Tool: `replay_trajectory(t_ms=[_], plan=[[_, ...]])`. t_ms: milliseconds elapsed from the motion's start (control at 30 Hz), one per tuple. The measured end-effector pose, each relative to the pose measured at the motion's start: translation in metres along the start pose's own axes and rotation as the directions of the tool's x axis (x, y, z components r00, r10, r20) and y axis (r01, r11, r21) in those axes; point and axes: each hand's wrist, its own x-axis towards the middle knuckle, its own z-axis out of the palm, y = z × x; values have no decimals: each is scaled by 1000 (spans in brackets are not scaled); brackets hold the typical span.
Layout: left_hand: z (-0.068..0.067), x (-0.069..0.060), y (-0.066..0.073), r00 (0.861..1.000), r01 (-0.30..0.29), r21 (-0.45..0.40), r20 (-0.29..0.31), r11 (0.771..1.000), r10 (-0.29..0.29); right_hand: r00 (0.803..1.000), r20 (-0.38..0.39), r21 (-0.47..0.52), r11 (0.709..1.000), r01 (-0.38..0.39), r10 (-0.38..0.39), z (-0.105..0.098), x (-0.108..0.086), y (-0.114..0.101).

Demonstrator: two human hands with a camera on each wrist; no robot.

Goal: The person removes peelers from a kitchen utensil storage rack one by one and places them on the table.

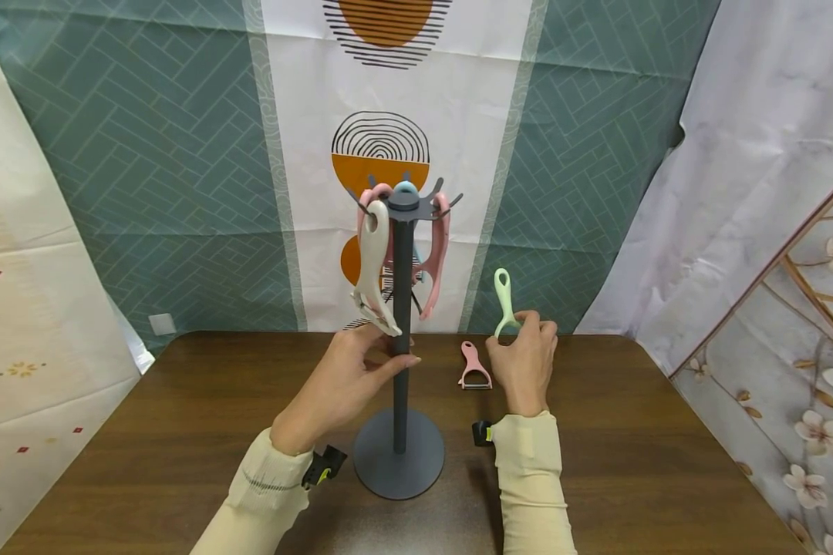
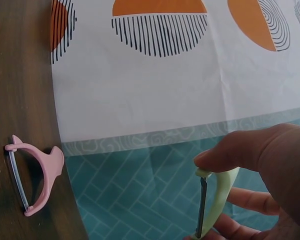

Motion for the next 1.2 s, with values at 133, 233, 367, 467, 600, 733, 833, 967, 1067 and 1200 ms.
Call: replay_trajectory(t_ms=[133,233,367,467,600,733,833,967,1067,1200], plan=[[0,0,0,1000,1,0,4,1000,-1,1000,4,-3,1000,-2,2,1,0,1],[-1,0,1,1000,9,5,9,1000,-9,1000,7,-6,1000,-4,4,1,1,2],[-1,0,1,1000,10,9,9,1000,-10,1000,5,-8,1000,-4,4,3,1,3],[-1,0,0,1000,4,13,5,1000,-4,1000,4,-6,1000,-2,2,4,1,4],[-1,0,0,1000,-2,20,-1,1000,2,1000,8,-4,1000,0,0,5,1,5],[-1,0,0,1000,-3,20,-2,1000,3,1000,17,-8,1000,-5,5,6,1,6],[-1,0,0,1000,-2,14,-1,1000,2,1000,24,-10,1000,-14,15,6,1,7],[-1,0,0,1000,-1,10,1,1000,1,999,32,-11,1000,-24,24,7,1,8],[-1,0,0,1000,-2,10,1,1000,2,999,36,-17,999,-28,29,7,1,9],[-1,0,0,1000,-2,9,0,1000,2,999,40,-21,999,-32,32,9,1,11]])
